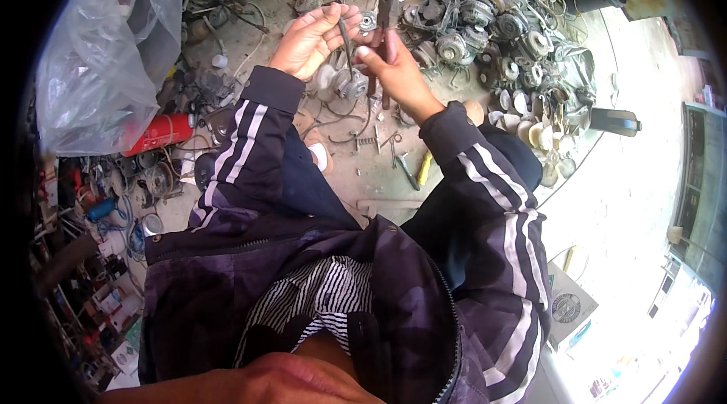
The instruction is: The person disassembles a white plastic fan blade using a wrench and pliers in a cluttered workshop. They remove the central hub and a metal retaining clip, then place the components on the floor among other scrap parts.
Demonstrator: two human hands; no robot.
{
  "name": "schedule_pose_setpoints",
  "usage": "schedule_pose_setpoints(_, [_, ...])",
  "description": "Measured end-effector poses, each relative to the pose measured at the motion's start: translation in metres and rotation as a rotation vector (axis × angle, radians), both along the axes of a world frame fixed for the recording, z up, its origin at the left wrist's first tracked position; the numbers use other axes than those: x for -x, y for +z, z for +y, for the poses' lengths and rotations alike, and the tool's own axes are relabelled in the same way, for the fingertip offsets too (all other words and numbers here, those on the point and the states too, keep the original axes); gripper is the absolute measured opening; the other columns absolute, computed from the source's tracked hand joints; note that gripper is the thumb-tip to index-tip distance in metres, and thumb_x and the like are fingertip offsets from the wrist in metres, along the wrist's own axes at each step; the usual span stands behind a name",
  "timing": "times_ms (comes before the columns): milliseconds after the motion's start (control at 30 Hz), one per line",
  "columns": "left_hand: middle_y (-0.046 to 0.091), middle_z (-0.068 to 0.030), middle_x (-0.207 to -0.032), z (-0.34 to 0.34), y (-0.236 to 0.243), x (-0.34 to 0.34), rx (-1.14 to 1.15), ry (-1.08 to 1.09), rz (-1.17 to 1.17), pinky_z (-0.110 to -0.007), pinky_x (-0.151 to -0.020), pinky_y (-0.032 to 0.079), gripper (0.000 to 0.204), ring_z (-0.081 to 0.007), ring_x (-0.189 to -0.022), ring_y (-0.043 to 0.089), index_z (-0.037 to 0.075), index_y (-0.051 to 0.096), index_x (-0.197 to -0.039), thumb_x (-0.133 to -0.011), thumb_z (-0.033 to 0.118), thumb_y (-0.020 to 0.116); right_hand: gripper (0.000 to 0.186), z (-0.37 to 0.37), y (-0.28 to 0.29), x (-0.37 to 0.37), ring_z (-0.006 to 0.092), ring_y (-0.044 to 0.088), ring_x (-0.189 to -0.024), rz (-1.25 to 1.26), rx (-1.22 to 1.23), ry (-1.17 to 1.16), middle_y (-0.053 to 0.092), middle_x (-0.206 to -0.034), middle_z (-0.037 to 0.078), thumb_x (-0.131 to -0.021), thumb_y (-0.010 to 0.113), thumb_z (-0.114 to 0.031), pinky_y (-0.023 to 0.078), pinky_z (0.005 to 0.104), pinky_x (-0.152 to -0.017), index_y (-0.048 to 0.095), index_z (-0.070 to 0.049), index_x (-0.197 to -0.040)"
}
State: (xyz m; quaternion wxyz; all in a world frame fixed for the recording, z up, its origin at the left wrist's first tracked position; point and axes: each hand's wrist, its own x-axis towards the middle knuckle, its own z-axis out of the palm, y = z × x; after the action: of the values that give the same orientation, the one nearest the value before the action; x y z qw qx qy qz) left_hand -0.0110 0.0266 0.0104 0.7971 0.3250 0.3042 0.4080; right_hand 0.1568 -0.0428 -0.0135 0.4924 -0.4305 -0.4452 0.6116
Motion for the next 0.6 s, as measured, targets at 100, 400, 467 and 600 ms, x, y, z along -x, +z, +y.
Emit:
schedule_pose_setpoints(100, [0.058, -0.0136, -0.119, -0.002, -0.002, -0.012, 0.056, 0.010, -0.010, -0.035, -0.096, 0.048, 0.031, -0.0223, -0.112, 0.056, -0.002, 0.055, -0.112, -0.093, 0.021, 0.058, 0.019, 0.004, -0.024, 0.010, 0.0109, 0.061, -0.073, -0.025, -0.018, -0.066, 0.061, -0.082, 0.003, -0.089, 0.061, -0.010, 0.050, 0.0252, -0.065, 0.051, -0.003, -0.103])
schedule_pose_setpoints(400, [0.063, -0.0084, -0.107, -0.015, -0.004, -0.016, -0.323, 0.047, 0.315, -0.027, -0.083, 0.049, 0.026, -0.0143, -0.097, 0.061, -0.002, 0.058, -0.108, -0.089, 0.015, 0.064, 0.015, 0.004, -0.011, 0.019, 0.0095, 0.061, -0.071, 0.036, -0.019, -0.203, 0.061, -0.084, 0.004, -0.090, 0.058, -0.005, 0.052, 0.0245, -0.064, 0.050, -0.001, -0.102])
schedule_pose_setpoints(467, [0.066, -0.0051, -0.093, -0.016, -0.004, -0.019, -0.393, 0.037, 0.470, -0.025, -0.074, 0.049, 0.021, -0.0100, -0.084, 0.061, -0.002, 0.062, -0.102, -0.087, 0.012, 0.067, 0.015, 0.004, -0.007, 0.016, 0.0095, 0.061, -0.070, 0.001, -0.025, -0.226, 0.060, -0.084, 0.003, -0.090, 0.058, -0.006, 0.052, 0.0245, -0.063, 0.050, -0.001, -0.102])
schedule_pose_setpoints(600, [0.066, -0.0045, -0.092, -0.019, -0.020, -0.024, -0.367, 0.149, 0.365, -0.024, -0.073, 0.049, 0.018, -0.0092, -0.083, 0.061, -0.001, 0.063, -0.098, -0.087, 0.012, 0.067, 0.015, 0.007, -0.005, 0.012, 0.0106, 0.061, -0.071, -0.023, 0.003, -0.195, 0.058, -0.089, 0.005, -0.092, 0.056, -0.009, 0.053, 0.0247, -0.062, 0.050, -0.001, -0.103])
